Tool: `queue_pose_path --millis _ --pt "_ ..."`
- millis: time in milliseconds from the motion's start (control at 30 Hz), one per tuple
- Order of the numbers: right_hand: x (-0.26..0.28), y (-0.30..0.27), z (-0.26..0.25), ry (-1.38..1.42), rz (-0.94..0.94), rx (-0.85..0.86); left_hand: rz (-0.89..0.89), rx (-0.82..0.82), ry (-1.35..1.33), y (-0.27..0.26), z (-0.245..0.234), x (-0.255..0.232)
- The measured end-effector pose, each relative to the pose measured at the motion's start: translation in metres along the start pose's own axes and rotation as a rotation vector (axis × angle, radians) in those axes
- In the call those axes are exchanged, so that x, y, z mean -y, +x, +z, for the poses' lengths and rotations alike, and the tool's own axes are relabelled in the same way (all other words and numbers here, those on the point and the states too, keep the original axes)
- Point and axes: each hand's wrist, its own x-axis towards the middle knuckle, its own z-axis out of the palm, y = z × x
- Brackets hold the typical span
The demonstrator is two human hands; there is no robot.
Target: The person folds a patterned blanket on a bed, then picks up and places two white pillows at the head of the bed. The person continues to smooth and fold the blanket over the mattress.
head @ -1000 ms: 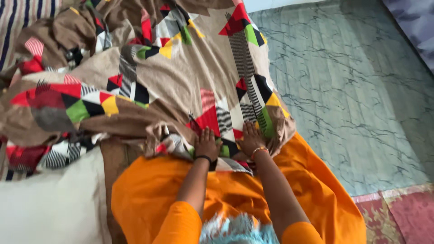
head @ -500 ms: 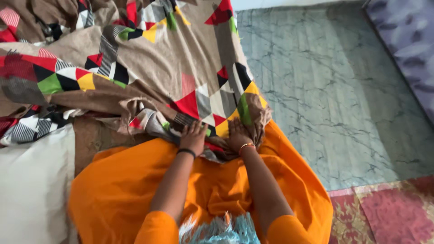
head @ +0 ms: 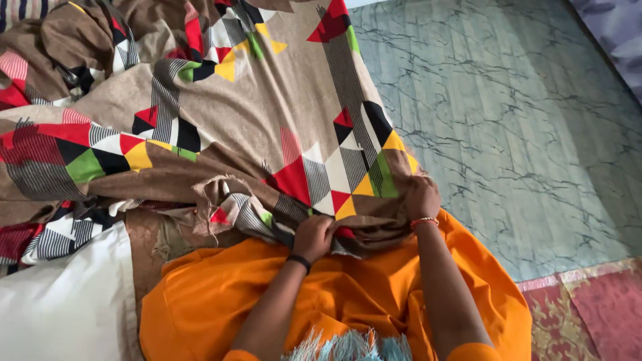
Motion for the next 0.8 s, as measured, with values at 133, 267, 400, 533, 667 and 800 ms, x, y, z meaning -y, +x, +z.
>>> queue_pose_path --millis 133,267,400,533,667,800 --pt "-0.044 0.003 0.006 0.112 0.100 -0.137 -0.047 0.039 -0.033 -0.011 -0.005 -0.003" --pt "-0.082 0.002 -0.011 0.028 0.158 -0.135 -0.009 0.144 -0.043 -0.002 -0.005 -0.005" --pt "-0.064 -0.007 -0.020 -0.224 0.206 0.079 -0.094 0.342 -0.124 0.018 -0.020 0.000" --pt "0.022 -0.010 -0.009 -0.339 -0.177 -0.182 -0.187 0.255 0.009 0.054 -0.038 0.022" --pt "0.133 -0.003 0.039 -0.360 -0.409 0.202 -0.148 -0.027 0.198 0.086 -0.028 0.062" --pt "0.189 -0.003 0.082 -0.216 -0.444 0.505 -0.350 0.133 0.440 0.081 -0.020 0.109"
